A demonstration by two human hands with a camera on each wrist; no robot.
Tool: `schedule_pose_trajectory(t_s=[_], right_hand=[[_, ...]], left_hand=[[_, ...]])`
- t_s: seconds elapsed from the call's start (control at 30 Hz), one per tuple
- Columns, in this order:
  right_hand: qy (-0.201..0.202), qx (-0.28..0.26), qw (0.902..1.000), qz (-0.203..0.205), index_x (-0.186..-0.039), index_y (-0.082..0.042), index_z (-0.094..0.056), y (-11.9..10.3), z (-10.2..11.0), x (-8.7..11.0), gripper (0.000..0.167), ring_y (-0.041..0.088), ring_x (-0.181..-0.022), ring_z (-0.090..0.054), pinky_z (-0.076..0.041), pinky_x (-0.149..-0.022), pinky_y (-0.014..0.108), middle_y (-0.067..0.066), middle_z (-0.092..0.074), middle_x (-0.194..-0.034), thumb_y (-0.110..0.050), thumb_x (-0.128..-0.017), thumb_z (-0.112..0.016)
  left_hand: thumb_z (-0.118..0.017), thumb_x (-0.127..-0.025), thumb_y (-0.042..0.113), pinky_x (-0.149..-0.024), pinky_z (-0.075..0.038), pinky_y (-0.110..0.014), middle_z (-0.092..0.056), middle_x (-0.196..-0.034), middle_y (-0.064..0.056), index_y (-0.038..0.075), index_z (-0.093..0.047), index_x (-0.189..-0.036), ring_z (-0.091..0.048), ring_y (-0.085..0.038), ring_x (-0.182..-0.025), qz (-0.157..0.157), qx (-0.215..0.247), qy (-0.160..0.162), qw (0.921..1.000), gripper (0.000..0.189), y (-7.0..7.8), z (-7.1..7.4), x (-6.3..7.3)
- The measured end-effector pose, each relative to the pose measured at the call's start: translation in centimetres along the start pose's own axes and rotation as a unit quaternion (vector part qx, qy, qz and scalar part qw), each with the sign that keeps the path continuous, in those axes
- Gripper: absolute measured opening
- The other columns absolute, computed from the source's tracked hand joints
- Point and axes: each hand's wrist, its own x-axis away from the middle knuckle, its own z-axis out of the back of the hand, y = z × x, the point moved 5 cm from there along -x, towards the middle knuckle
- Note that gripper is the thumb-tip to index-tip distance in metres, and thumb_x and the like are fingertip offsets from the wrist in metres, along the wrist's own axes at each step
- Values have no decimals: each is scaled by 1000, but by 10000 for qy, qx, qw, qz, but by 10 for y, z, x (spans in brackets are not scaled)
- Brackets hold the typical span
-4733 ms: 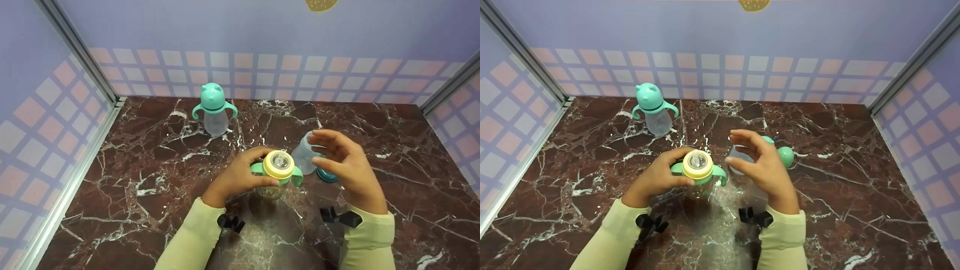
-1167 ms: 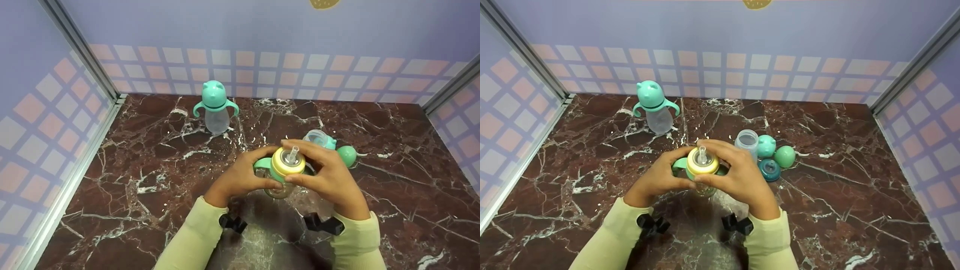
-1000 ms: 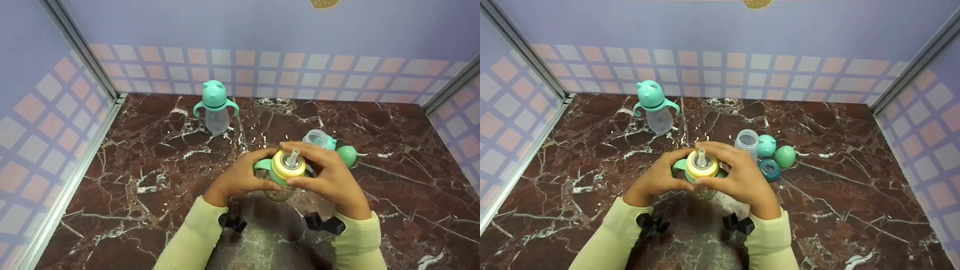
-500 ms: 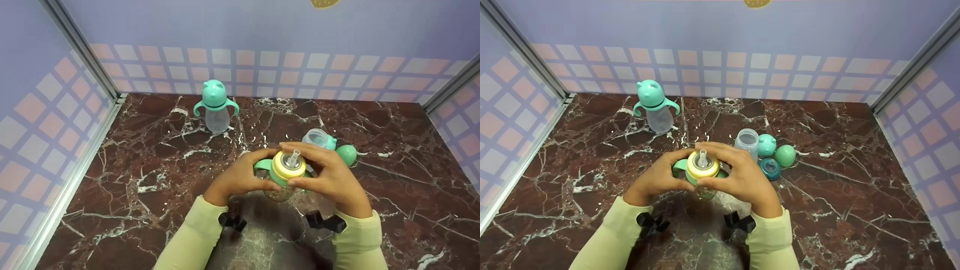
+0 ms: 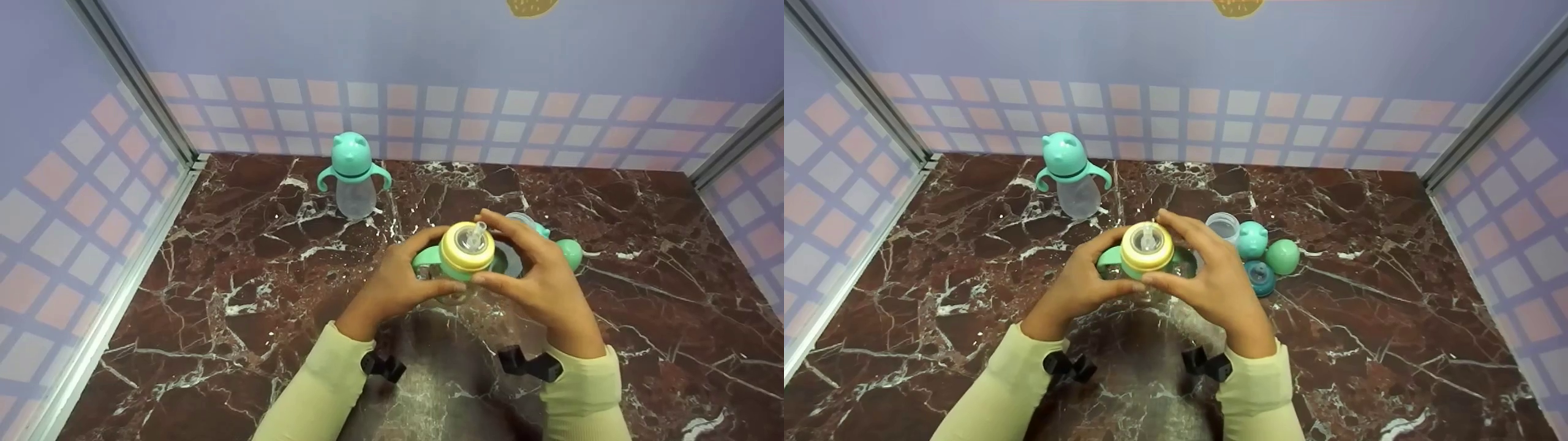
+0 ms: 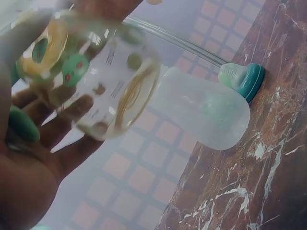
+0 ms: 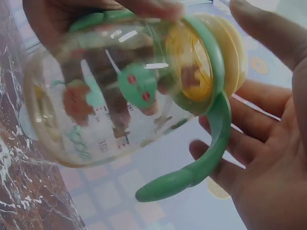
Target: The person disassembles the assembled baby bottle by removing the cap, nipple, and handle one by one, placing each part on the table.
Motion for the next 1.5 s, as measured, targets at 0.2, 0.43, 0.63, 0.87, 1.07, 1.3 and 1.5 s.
schedule_pose_trajectory(t_s=[0.2,0.43,0.63,0.87,1.07,1.3,1.5], right_hand=[[404,59,9982,-450,-139,-7,-52,7,-1,-1,77,12,-121,-56,-39,-110,24,13,-57,-136,5,-69,-82],[476,197,9966,-637,-138,-6,-53,10,-4,-2,76,11,-123,-55,-39,-109,21,10,-59,-135,0,-69,-83],[552,84,9966,-601,-136,-5,-55,9,-4,-3,72,12,-121,-56,-40,-108,22,10,-61,-131,2,-70,-82],[470,87,9974,-536,-134,-3,-56,9,-4,-3,67,10,-122,-55,-39,-109,20,15,-60,-132,3,-72,-81],[235,-4,9978,-626,-135,-4,-56,8,-4,-1,67,12,-123,-56,-40,-108,21,9,-61,-132,2,-74,-80],[-82,-174,9988,-441,-134,-5,-57,5,-3,0,66,14,-119,-59,-44,-103,21,11,-63,-130,4,-73,-79],[-519,-432,9974,-245,-134,-5,-57,4,-3,2,64,16,-117,-61,-47,-102,24,10,-64,-128,1,-74,-79]], left_hand=[[-83,-72,44,-95,-50,-28,-63,-130,5,22,-50,-138,-61,-8,-111,-10,-762,662,9949,78,5,0,1],[-83,-71,46,-93,-52,-29,-64,-128,1,19,-52,-137,-62,-8,-109,-59,-999,923,9907,78,9,-2,1],[-83,-72,43,-93,-51,-29,-63,-130,2,20,-51,-138,-61,-9,-109,-18,-851,803,9931,77,8,-3,1],[-85,-71,38,-91,-51,-29,-64,-127,5,22,-52,-137,-61,-9,-106,218,-496,565,9969,75,4,-2,-1],[-85,-73,34,-95,-51,-30,-61,-131,6,22,-53,-137,-60,-10,-110,206,-2,189,9996,73,2,-1,-1],[-86,-71,34,-95,-51,-31,-63,-128,2,18,-54,-136,-61,-12,-108,187,455,-291,9984,74,-1,1,0],[-84,-70,43,-97,-51,-34,-64,-124,-5,11,-53,-137,-62,-14,-109,-52,867,-806,9930,80,0,0,2]])
